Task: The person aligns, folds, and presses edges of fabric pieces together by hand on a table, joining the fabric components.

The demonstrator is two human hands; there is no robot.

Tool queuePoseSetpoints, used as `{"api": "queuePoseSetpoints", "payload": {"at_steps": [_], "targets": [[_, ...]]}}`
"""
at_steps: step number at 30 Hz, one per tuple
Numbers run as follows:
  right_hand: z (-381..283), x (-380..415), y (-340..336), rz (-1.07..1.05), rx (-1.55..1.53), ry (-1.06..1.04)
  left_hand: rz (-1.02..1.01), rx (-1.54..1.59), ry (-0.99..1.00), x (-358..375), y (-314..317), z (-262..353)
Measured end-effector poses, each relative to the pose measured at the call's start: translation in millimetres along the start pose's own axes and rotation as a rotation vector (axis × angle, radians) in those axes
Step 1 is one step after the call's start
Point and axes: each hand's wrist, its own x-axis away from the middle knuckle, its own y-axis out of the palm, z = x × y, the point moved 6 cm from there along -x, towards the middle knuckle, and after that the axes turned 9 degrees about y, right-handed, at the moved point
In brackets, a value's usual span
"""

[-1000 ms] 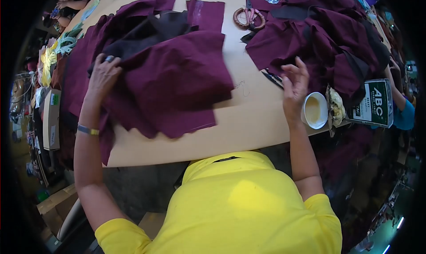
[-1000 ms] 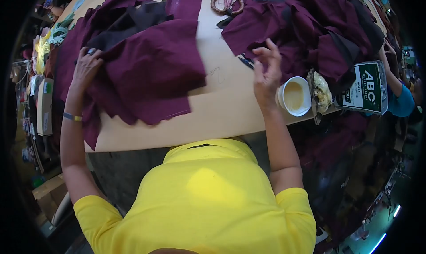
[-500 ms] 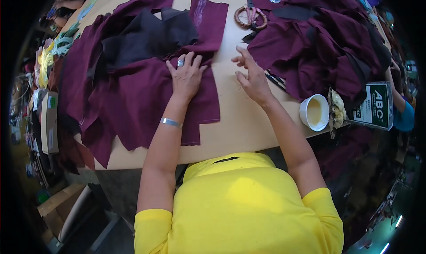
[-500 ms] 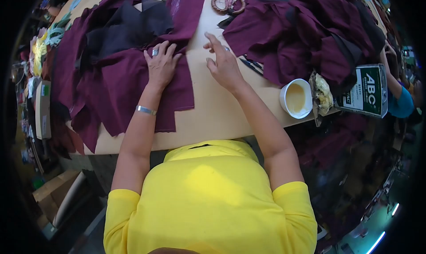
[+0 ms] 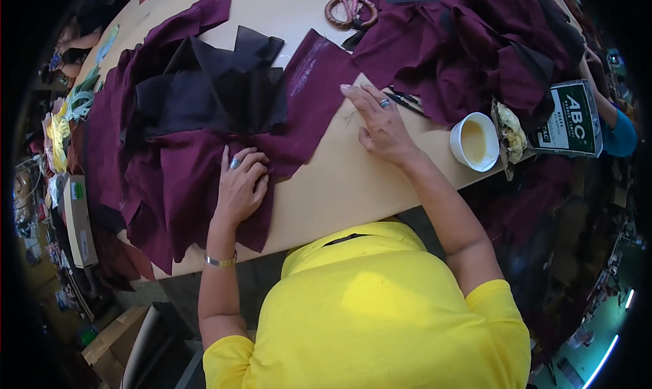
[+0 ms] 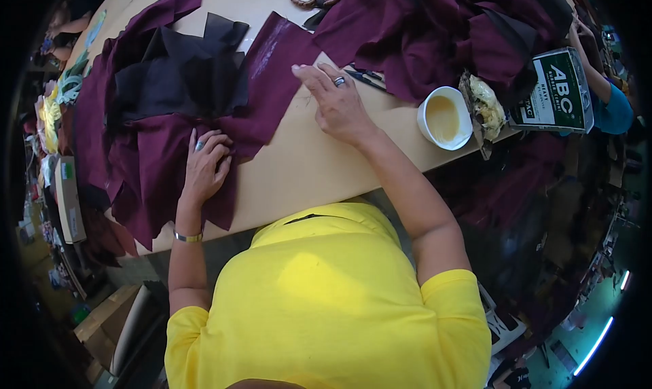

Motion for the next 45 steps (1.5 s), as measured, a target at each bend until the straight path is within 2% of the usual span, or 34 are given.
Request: {"api": "queuePoseSetpoints", "payload": {"at_steps": [4, 7, 10, 11, 12, 14, 15, 18, 20, 22, 24, 26, 27, 28, 29, 30, 31, 34, 38, 41, 44, 45], "targets": [[-3, -8, 24, -0.059, 0.081, -0.028, 0.102, 0.185, -0.043, 20, -9, -3], [-3, -22, 34, -0.026, 0.138, -0.035, 0.390, 0.649, -0.180, 36, -13, -22], [4, -31, 39, -0.017, 0.048, -0.033, 0.670, 0.942, -0.432, 60, -20, -39], [5, -34, 38, 0.084, 0.032, -0.045, 0.691, 1.014, -0.406, 66, -18, -50], [8, -39, 38, 0.070, 0.018, -0.023, 0.722, 1.049, -0.415, 70, -19, -57], [10, -50, 31, 0.041, -0.012, 0.025, 0.781, 1.020, -0.443, 77, -15, -78], [8, -59, 23, 0.122, -0.060, 0.003, 0.756, 1.029, -0.455, 76, -15, -85], [-6, -98, -2, 0.094, -0.113, 0.063, 0.704, 0.983, -0.464, 63, -14, -116], [6, -134, 3, 0.115, -0.003, 0.060, 0.706, 0.856, -0.450, 50, 10, -165], [-1, -159, -13, 0.200, 0.136, 0.022, 0.861, 0.744, -0.545, 30, 18, -230], [-16, -175, -40, 0.227, 0.156, 0.086, 0.911, 0.306, -0.503, -16, -47, -192], [-37, -168, -75, 0.484, -0.038, -0.212, 1.107, 0.568, -0.312, -43, -82, -173], [-55, -150, -96, 0.682, 0.002, -0.390, 1.057, 0.843, -0.267, -48, -83, -170], [-77, -128, -116, 0.759, 0.188, -0.421, 0.991, 1.117, -0.216, -51, -84, -162], [-41, -115, -105, 0.680, 0.326, -0.366, 0.895, 1.046, -0.224, -51, -93, -144], [-28, -92, -95, 0.560, 0.371, -0.274, 0.786, 0.957, -0.179, -47, -90, -128], [-19, -68, -84, 0.439, 0.425, -0.268, 0.675, 0.867, -0.133, -42, -88, -111], [-5, 18, -44, 0.050, 0.323, -0.217, 0.266, 0.602, -0.043, -23, -68, -62], [-26, 88, -23, -0.301, 0.148, -0.159, -0.082, 0.388, -0.151, 12, -32, -41], [-43, 72, -42, -0.256, -0.087, -0.117, -0.131, 0.201, -0.049, 13, -31, -27], [-31, 36, -40, 0.052, -0.171, -0.006, -0.150, -0.064, -0.004, 8, -38, -1], [-25, 22, -27, 0.011, -0.148, 0.050, -0.151, -0.178, 0.013, 4, -38, 9]]}}
